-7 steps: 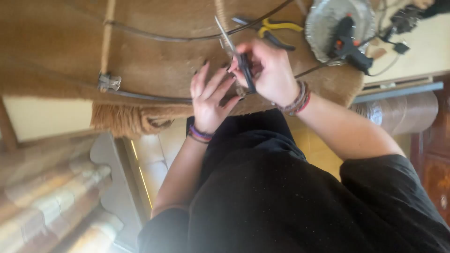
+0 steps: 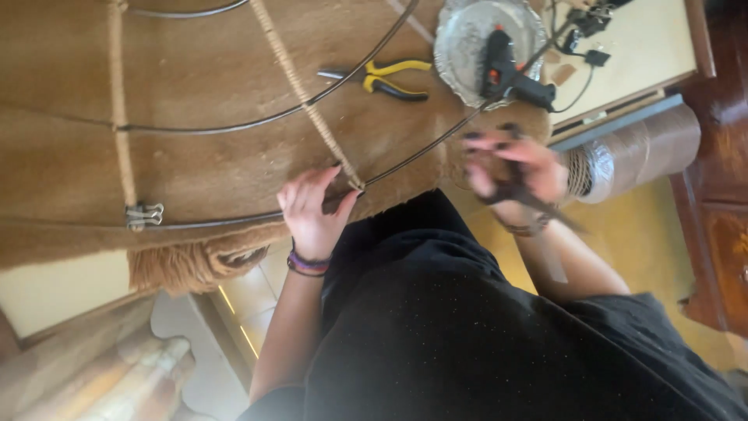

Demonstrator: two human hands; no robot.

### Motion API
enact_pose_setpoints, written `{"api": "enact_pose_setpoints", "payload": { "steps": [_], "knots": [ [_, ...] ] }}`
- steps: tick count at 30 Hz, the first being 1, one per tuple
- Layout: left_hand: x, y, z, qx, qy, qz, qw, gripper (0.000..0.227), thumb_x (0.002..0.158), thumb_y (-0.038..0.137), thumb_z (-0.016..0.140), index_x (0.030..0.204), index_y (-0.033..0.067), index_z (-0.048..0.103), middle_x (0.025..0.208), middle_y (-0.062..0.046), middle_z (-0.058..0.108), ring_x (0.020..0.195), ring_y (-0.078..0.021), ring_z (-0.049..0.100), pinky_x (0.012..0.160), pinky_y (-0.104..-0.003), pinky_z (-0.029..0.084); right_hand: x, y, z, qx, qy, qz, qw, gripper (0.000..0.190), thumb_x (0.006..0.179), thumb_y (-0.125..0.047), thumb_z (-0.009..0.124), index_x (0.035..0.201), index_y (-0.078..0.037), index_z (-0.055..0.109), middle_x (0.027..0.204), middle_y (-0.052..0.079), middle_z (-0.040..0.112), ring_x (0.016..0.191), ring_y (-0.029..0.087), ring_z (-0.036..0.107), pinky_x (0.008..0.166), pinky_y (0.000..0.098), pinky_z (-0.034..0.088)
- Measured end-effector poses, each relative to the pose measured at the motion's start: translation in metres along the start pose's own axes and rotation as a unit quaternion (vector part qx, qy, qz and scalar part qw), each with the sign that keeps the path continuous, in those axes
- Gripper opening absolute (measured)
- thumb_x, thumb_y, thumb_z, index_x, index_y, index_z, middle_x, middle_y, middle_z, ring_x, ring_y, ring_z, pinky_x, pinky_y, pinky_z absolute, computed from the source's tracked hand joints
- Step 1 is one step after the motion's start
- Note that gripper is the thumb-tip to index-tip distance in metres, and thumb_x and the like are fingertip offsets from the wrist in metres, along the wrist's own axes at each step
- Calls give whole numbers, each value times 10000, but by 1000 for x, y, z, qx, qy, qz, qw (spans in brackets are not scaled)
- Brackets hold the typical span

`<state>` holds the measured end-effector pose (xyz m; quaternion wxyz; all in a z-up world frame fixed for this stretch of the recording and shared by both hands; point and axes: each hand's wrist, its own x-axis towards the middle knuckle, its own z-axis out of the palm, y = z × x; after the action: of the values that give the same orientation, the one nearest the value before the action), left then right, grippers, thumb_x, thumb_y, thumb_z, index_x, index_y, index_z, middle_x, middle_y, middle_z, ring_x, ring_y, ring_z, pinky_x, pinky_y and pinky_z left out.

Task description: Attaching rope to a metal wire frame using a hot glue gun and scissors for decoration or assembly.

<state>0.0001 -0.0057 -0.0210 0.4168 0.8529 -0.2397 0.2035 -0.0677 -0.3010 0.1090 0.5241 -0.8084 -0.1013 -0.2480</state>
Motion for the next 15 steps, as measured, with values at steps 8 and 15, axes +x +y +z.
{"api": "enact_pose_setpoints", "payload": {
  "steps": [8,15],
  "knots": [
    [12,19,-14,-11,-18,-7,1000,410,789,210,979,1054,119,679,717,89,695,675,-99,641,871,-349,355,4,108,-119,-123,232,-99,960,246,1061,-7,642,1256,-27,494,1122,255,671,1047,387,715,888,430,615],
    [14,22,-13,-10,-16,-4,1000,404,755,149,998,1017,128,690,719,84,688,650,-96,607,847,-336,342,36,201,-180,-330,195,138,913,130,965,7,822,990,-89,738,853,33,744,707,101,700,529,210,526]
  ]
}}
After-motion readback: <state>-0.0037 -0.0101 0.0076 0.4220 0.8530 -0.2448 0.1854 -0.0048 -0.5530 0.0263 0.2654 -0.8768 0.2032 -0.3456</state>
